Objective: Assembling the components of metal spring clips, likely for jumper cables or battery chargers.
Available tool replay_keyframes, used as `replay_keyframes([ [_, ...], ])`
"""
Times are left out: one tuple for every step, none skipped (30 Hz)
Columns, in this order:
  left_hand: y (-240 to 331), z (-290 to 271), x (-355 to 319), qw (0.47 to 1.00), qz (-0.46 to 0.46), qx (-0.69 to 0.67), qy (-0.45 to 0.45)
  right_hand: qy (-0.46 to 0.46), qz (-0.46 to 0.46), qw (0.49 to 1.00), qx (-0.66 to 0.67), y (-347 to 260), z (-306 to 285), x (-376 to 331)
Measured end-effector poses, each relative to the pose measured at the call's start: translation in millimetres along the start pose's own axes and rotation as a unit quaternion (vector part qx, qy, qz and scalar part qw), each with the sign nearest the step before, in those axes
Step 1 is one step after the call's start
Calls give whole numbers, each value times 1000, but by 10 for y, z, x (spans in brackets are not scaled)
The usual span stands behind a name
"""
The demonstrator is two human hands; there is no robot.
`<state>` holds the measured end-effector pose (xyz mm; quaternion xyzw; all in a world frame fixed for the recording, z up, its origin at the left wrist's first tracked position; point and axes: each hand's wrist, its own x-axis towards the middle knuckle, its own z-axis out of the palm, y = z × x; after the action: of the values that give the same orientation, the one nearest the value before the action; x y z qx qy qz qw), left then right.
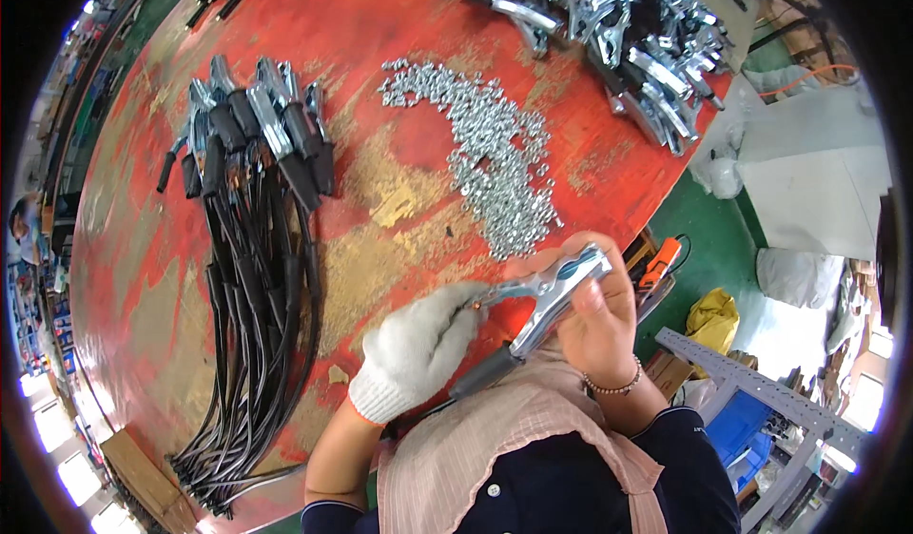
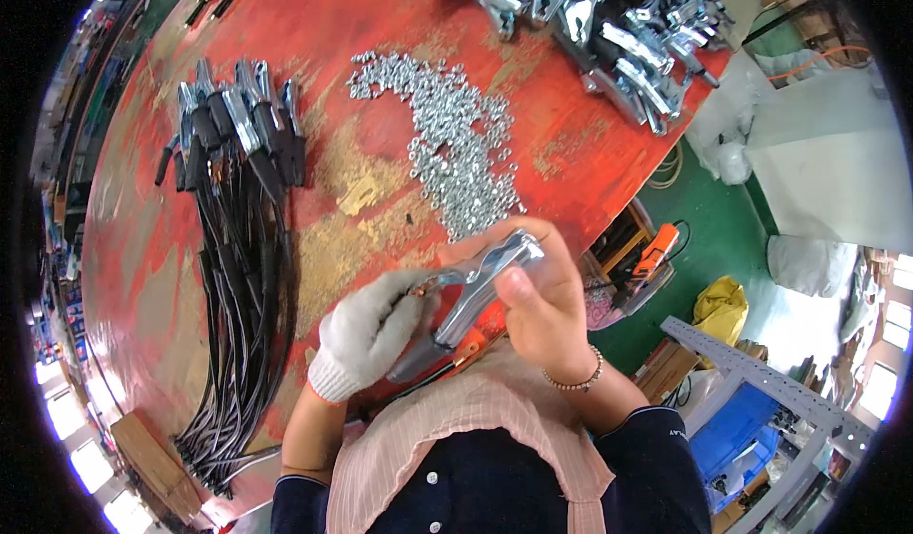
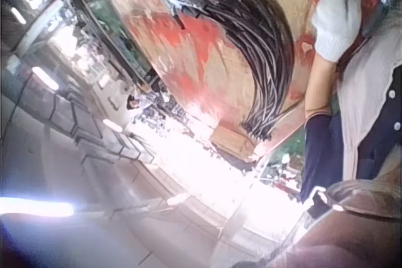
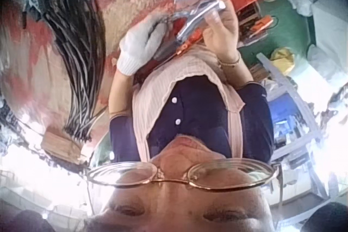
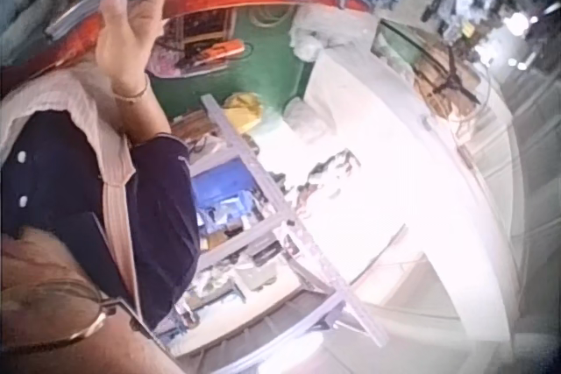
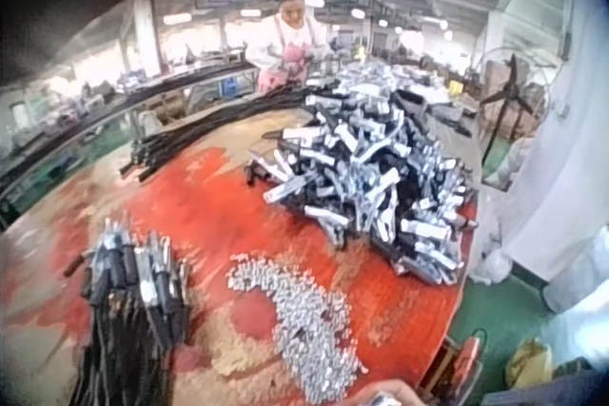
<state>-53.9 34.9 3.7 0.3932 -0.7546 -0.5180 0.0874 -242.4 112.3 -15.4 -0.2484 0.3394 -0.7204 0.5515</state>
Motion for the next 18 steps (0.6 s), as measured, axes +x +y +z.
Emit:
replay_keyframes([
  [-9,-9,5,1000,-1,-4,-3,-1,8,1000,-15,2,-5,8],
  [-30,-12,10,1000,-3,-9,-6,-1,16,999,-29,6,-19,21],
  [-46,-4,19,1000,-5,-13,-10,0,24,999,-44,-2,-23,52],
  [-79,20,13,1000,-21,-19,-3,14,44,994,-98,13,-15,89],
  [-92,33,-16,999,-24,-29,13,-22,38,987,-153,-6,-102,143],
  [-112,41,-40,998,-27,-40,29,-56,33,976,-208,-33,-275,256],
  [-146,58,-60,997,-33,-50,46,-46,5,969,-242,-56,-271,399],
  [-180,57,-70,995,-42,-76,52,-32,-22,959,-280,-92,-251,542],
  [-209,50,-85,992,-52,-101,58,-26,-82,864,-497,-186,-320,751],
  [-222,41,-91,988,-60,-125,62,-32,-168,761,-626,-234,-341,950],
  [-222,28,-103,987,-66,-138,56,-64,-204,710,-671,-232,-410,1122],
  [-216,16,-108,985,-69,-151,49,-95,-239,654,-712,-197,-534,1276],
  [-210,1,-120,983,-73,-163,43,-125,-273,593,-747,-141,-625,1365],
  [-220,3,-107,983,-68,-161,49,-143,-274,567,-764,-109,-677,1421],
  [-244,15,-123,984,-63,-157,53,-159,-274,540,-780,-65,-702,1480],
  [-269,32,-124,984,-55,-157,60,-176,-275,508,-797,-35,-719,1580],
  [-294,26,-150,988,-54,-122,75,-192,-269,462,-823,19,-663,1632],
  [-331,13,-165,991,-45,-90,93,-192,-286,443,-828,128,-648,1670],
])
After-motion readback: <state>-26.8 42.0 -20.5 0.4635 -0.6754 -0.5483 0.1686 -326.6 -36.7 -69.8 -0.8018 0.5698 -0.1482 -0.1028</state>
